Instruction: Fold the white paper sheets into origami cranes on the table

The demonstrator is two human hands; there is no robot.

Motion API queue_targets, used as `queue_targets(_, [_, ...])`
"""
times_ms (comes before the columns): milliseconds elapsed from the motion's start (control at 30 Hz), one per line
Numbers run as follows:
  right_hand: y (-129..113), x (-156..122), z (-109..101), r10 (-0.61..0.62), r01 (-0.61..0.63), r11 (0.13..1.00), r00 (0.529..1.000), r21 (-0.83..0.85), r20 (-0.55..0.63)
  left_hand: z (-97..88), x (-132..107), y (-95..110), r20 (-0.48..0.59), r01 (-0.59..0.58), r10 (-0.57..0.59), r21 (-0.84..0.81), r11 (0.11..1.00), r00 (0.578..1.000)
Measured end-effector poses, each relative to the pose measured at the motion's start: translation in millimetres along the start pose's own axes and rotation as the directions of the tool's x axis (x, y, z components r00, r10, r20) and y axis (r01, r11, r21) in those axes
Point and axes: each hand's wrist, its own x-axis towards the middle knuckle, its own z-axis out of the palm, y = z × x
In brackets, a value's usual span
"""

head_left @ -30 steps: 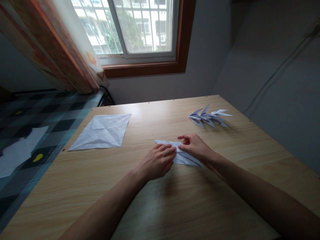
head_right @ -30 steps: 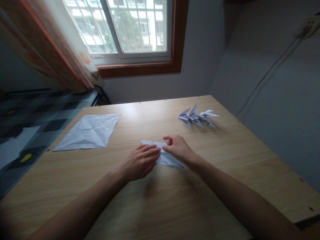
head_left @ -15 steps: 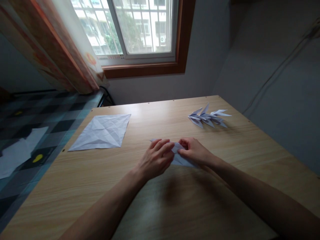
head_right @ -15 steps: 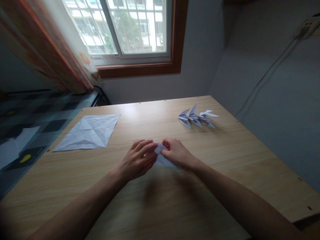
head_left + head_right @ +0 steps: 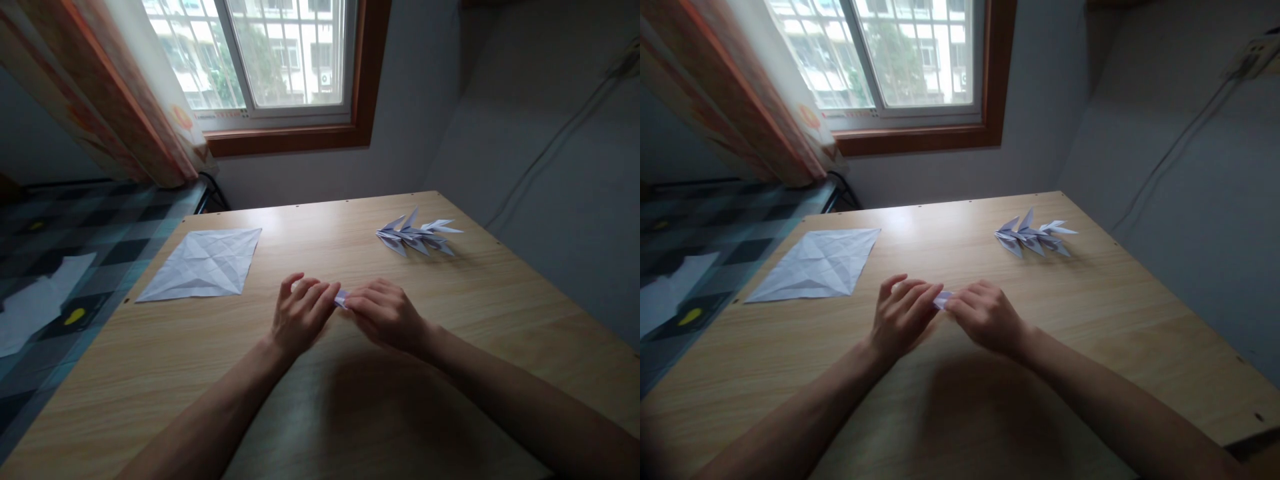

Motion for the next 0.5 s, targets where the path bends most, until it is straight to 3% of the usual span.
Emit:
queue_targets(100, [3, -4, 3, -0.143, 0.147, 0.984, 0.989, -0.097, 0.048, -1.1, -1, -2, 0.085, -0.054, 0.052, 0.017, 0.998, 0.995])
queue_targets(267, [9, -10, 13, -0.220, 0.240, 0.958, 0.966, -0.156, 0.138, 7.4, -1, -8, 0.272, -0.134, 0.150, -0.078, 0.988, 0.950])
queue_targets(500, [11, -14, 16, -0.204, 0.269, 0.923, 0.948, -0.274, 0.244, 10.4, -2, -11, 0.328, -0.132, 0.203, -0.226, 0.965, 0.923])
